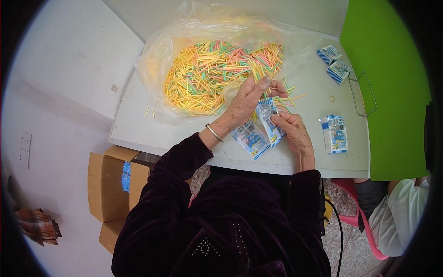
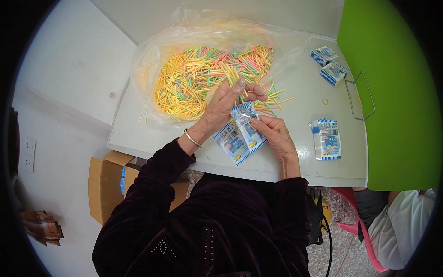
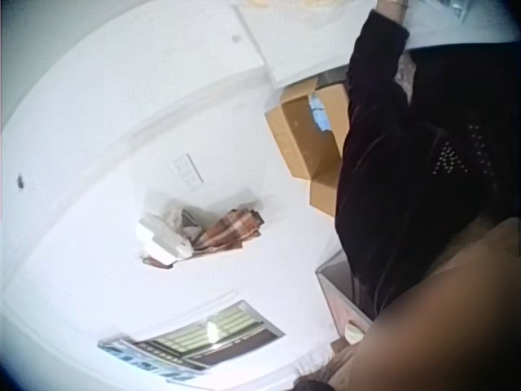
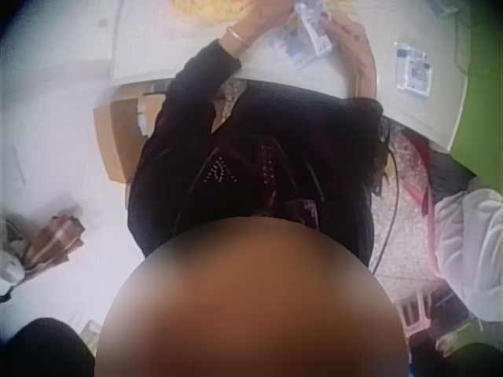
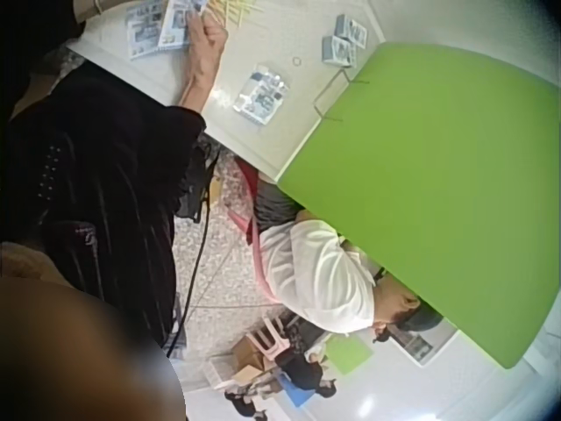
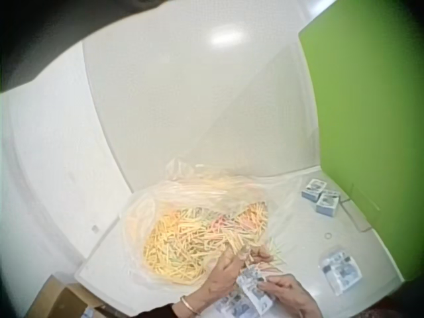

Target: Packaging thin colorful sticks into small plastic packets.

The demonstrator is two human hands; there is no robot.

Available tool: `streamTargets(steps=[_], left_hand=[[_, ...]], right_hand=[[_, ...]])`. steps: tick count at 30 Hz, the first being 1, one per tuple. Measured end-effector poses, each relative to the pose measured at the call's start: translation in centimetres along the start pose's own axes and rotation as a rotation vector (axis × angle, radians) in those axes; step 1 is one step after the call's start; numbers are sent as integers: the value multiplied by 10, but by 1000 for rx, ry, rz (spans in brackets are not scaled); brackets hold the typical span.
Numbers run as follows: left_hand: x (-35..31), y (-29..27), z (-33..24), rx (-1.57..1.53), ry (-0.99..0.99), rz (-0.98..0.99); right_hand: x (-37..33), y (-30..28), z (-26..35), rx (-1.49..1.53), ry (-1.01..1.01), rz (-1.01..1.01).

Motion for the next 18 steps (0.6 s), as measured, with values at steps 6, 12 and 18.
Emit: streamTargets(steps=[6,12,18], left_hand=[[-3,-4,0,69,50,9],[-8,-7,2,157,124,-3],[-4,-5,0,140,112,36]], right_hand=[[-1,-3,2,-9,-13,-17],[-4,-1,5,6,-13,-32],[-5,5,0,-157,-53,-2]])
Point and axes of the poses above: each hand's wrist, its own x-axis towards the middle knuckle, its own y-axis out of the palm, z = x × y, the point moved 6 cm from there along x, towards the middle knuckle, and after that the axes turned 10 degrees about -z, right-handed, at the moved point
